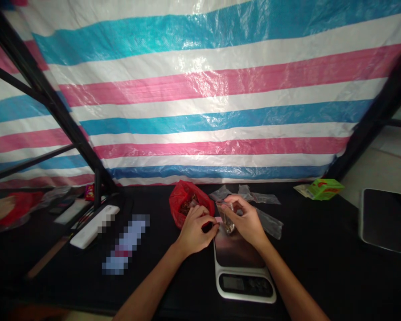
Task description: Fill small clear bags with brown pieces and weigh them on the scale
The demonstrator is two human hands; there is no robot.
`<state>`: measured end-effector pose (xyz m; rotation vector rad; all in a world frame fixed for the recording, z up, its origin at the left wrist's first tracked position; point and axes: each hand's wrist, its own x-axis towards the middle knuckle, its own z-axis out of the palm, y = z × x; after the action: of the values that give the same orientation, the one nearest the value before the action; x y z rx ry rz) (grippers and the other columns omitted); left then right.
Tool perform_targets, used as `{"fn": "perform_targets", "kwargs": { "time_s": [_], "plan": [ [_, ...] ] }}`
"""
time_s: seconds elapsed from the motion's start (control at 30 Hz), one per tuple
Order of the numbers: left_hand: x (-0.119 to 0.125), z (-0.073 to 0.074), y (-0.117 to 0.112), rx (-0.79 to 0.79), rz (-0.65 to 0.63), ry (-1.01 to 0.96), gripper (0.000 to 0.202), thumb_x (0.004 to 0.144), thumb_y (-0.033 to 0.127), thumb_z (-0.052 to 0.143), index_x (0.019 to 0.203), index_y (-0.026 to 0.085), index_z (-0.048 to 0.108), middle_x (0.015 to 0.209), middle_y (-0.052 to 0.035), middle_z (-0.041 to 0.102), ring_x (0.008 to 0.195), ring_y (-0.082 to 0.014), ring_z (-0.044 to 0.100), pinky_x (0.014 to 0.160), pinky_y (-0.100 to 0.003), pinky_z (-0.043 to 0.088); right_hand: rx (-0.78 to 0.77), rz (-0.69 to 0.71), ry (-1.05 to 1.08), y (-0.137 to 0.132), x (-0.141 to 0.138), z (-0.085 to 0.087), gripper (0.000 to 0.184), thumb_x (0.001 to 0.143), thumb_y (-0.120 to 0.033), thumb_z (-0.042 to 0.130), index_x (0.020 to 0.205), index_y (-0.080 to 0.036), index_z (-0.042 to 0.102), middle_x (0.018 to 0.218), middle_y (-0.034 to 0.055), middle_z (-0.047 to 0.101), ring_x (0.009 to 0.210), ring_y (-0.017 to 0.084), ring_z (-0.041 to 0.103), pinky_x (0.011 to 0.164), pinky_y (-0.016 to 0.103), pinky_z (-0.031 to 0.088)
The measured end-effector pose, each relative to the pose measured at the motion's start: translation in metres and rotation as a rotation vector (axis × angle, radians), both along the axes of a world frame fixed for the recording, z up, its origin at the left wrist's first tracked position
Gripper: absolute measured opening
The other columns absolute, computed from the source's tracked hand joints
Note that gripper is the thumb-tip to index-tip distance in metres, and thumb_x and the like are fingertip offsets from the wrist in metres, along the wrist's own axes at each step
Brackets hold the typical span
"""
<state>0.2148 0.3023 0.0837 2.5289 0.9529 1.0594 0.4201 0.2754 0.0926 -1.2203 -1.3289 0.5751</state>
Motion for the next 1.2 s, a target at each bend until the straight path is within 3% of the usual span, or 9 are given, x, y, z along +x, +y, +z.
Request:
{"fn": "perform_targets", "kwargs": {
  "time_s": [0.4, 0.53, 0.73, 0.83, 0.97, 1.07, 1.2],
  "plan": [
    [0.009, -0.001, 0.000, -0.100, 0.053, -0.029, 0.007, 0.086, 0.032, 0.080, 0.089, 0.026, 0.078, 0.089, -0.0021, 0.065, 0.093, -0.0212, 0.059, 0.089, -0.040, 0.042, 0.026, 0.024, -0.036, 0.001, 0.001, 0.000, 0.028, 0.087, -0.048, 0.078, 0.099, -0.024, 0.070, 0.095, 0.0048, 0.072, 0.082, 0.021, 0.067, 0.073, 0.031, 0.054],
    [0.005, -0.001, 0.004, -0.112, 0.032, -0.158, 0.011, 0.092, 0.033, 0.074, 0.086, 0.025, 0.078, 0.088, -0.0023, 0.064, 0.091, -0.0199, 0.059, 0.093, -0.039, 0.043, 0.029, 0.021, -0.033, 0.000, 0.001, -0.001, 0.031, 0.086, -0.050, 0.078, 0.099, -0.023, 0.070, 0.094, 0.0048, 0.071, 0.080, 0.021, 0.066, 0.070, 0.030, 0.053],
    [0.000, 0.023, 0.017, -0.070, 0.152, -0.503, 0.017, 0.097, 0.036, 0.069, 0.092, 0.023, 0.080, 0.092, -0.0047, 0.062, 0.093, -0.0205, 0.056, 0.086, -0.035, 0.046, 0.012, 0.077, -0.024, -0.005, -0.002, -0.001, 0.027, 0.086, -0.044, 0.080, 0.090, -0.023, 0.064, 0.081, 0.0000, 0.066, 0.073, 0.017, 0.063, 0.069, 0.028, 0.052],
    [0.008, 0.031, 0.023, -0.089, -0.016, -0.431, 0.018, 0.097, 0.038, 0.069, 0.095, 0.024, 0.081, 0.092, -0.0050, 0.063, 0.095, -0.0209, 0.057, 0.088, -0.035, 0.047, 0.019, 0.115, -0.025, -0.008, -0.003, 0.000, 0.026, 0.085, -0.040, 0.082, 0.087, -0.024, 0.062, 0.082, -0.0013, 0.064, 0.077, 0.017, 0.064, 0.073, 0.028, 0.053],
    [0.011, 0.025, 0.023, -0.118, -0.185, -0.306, 0.024, 0.103, 0.037, 0.059, 0.110, 0.029, 0.080, 0.106, -0.0070, 0.061, 0.103, -0.0213, 0.057, 0.093, -0.037, 0.047, -0.008, 0.119, -0.003, -0.010, -0.004, -0.001, 0.028, 0.082, -0.038, 0.084, 0.093, -0.025, 0.062, 0.081, -0.0024, 0.063, 0.076, 0.017, 0.063, 0.072, 0.027, 0.053],
    [0.005, 0.015, 0.015, -0.144, -0.151, -0.341, 0.032, 0.105, 0.035, 0.052, 0.129, 0.026, 0.070, 0.116, -0.0094, 0.057, 0.107, -0.0219, 0.058, 0.097, -0.038, 0.048, 0.004, 0.129, 0.046, -0.010, -0.004, -0.001, 0.026, 0.085, -0.040, 0.082, 0.096, -0.025, 0.063, 0.085, -0.0012, 0.064, 0.078, 0.017, 0.065, 0.073, 0.028, 0.055],
    [0.007, 0.005, 0.004, -0.218, -0.113, -0.391, 0.036, 0.099, 0.037, 0.064, 0.132, 0.023, 0.060, 0.113, -0.0083, 0.062, 0.102, -0.0222, 0.060, 0.093, -0.037, 0.051, 0.005, 0.185, 0.143, -0.013, -0.005, 0.003, 0.026, 0.091, -0.044, 0.076, 0.108, -0.027, 0.067, 0.105, 0.0042, 0.069, 0.096, 0.022, 0.070, 0.085, 0.033, 0.058]
  ]
}}
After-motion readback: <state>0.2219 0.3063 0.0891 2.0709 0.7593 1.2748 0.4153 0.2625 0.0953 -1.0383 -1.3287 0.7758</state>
